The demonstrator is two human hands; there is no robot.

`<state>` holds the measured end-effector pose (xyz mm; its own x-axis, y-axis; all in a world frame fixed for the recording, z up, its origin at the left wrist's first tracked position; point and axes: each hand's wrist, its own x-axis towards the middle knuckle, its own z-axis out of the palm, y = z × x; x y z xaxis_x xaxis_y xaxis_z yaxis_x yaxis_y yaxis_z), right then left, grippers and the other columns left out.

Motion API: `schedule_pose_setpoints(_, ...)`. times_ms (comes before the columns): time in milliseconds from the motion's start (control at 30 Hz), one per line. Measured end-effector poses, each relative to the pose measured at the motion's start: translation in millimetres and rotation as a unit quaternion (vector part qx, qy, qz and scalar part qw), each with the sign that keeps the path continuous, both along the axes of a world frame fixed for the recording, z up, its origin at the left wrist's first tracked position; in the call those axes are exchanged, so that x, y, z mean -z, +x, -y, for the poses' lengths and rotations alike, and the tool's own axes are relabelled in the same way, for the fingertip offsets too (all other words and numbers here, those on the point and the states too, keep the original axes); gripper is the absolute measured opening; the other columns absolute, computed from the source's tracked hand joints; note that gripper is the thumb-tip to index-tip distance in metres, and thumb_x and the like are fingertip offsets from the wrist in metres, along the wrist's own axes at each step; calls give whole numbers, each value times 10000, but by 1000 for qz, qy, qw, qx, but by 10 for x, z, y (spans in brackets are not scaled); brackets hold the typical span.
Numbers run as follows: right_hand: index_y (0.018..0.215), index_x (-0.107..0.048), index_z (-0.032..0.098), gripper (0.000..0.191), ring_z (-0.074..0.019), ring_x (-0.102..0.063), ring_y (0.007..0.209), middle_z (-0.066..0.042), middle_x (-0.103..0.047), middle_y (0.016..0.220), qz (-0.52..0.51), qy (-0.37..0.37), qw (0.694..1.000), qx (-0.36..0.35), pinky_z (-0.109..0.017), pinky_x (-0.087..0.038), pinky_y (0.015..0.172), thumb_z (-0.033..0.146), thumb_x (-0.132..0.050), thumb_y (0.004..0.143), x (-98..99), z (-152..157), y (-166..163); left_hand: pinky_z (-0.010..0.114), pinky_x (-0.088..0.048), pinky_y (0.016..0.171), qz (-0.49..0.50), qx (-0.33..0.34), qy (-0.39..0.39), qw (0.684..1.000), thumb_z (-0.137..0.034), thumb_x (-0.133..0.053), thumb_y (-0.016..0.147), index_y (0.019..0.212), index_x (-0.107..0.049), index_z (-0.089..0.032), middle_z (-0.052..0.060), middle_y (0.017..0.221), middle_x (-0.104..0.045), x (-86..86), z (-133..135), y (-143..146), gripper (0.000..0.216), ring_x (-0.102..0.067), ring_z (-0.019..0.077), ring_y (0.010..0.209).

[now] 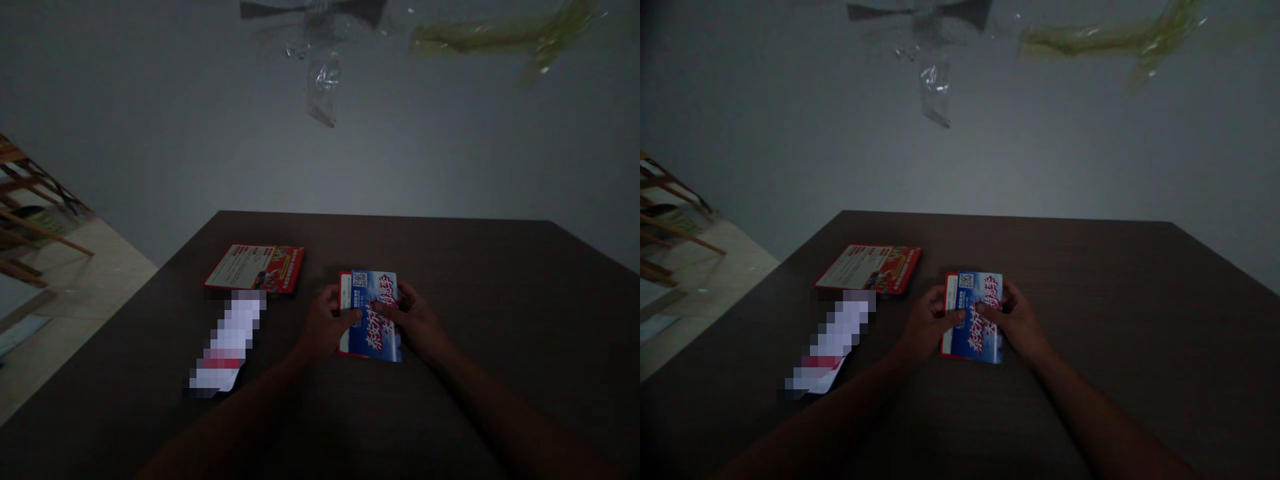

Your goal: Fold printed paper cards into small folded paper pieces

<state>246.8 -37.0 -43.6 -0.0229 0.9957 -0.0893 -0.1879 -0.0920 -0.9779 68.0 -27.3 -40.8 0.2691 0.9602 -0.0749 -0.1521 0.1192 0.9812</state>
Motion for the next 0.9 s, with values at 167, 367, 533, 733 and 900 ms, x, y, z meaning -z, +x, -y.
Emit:
schedule_pose_setpoints(167, 1064, -556, 233, 476, -209, -664, 685, -26, -686, 846, 6, -3, 1000, -3, -371, -543, 633, 311, -782, 652, 2, 1, 10, 369, -575, 669, -11, -8, 5, 1000, -257, -740, 687, 1057, -525, -170, 80, 924, -711, 31, -12, -6, 436, -693, 233, 765)
schedule_pose_setpoints(367, 1084, -542, 242, 482, -206, -660, 677, -28, -687, 846, -3, 0, 1000, -6, -371, -540, 617, 307, -773, 666, 24, -5, 24, 391, -577, 654, -17, -5, -6, 1000, -255, -736, 691, 1066, -513, -160, 97, 922, -710, 24, -14, -11, 447, -695, 238, 738)
schedule_pose_setpoints(533, 1091, -536, 240, 490, -203, -658, 661, -25, -687, 827, -8, -5, 1000, -8, -374, -542, 609, 301, -773, 666, 40, -10, 31, 397, -573, 677, -21, 4, -1, 1000, -262, -727, 704, 1078, -505, -167, 99, 931, -712, 31, -20, -28, 445, -696, 238, 752)
schedule_pose_setpoints(733, 1083, -533, 218, 505, -197, -658, 658, -34, -688, 824, -2, -5, 1000, -3, -372, -542, 626, 297, -783, 651, 32, -6, 24, 401, -573, 663, -17, 2, -6, 1000, -270, -742, 685, 1080, -511, -164, 104, 924, -715, 51, -22, -26, 470, -696, 254, 755)
schedule_pose_setpoints(900, 1087, -529, 217, 515, -200, -659, 682, -35, -684, 852, 10, -1, 1000, -4, -378, -540, 647, 296, -785, 647, 15, -1, 22, 392, -576, 659, -8, 11, -7, 1000, -250, -732, 696, 1068, -514, -171, 90, 910, -716, 28, -14, -25, 438, -696, 247, 750)
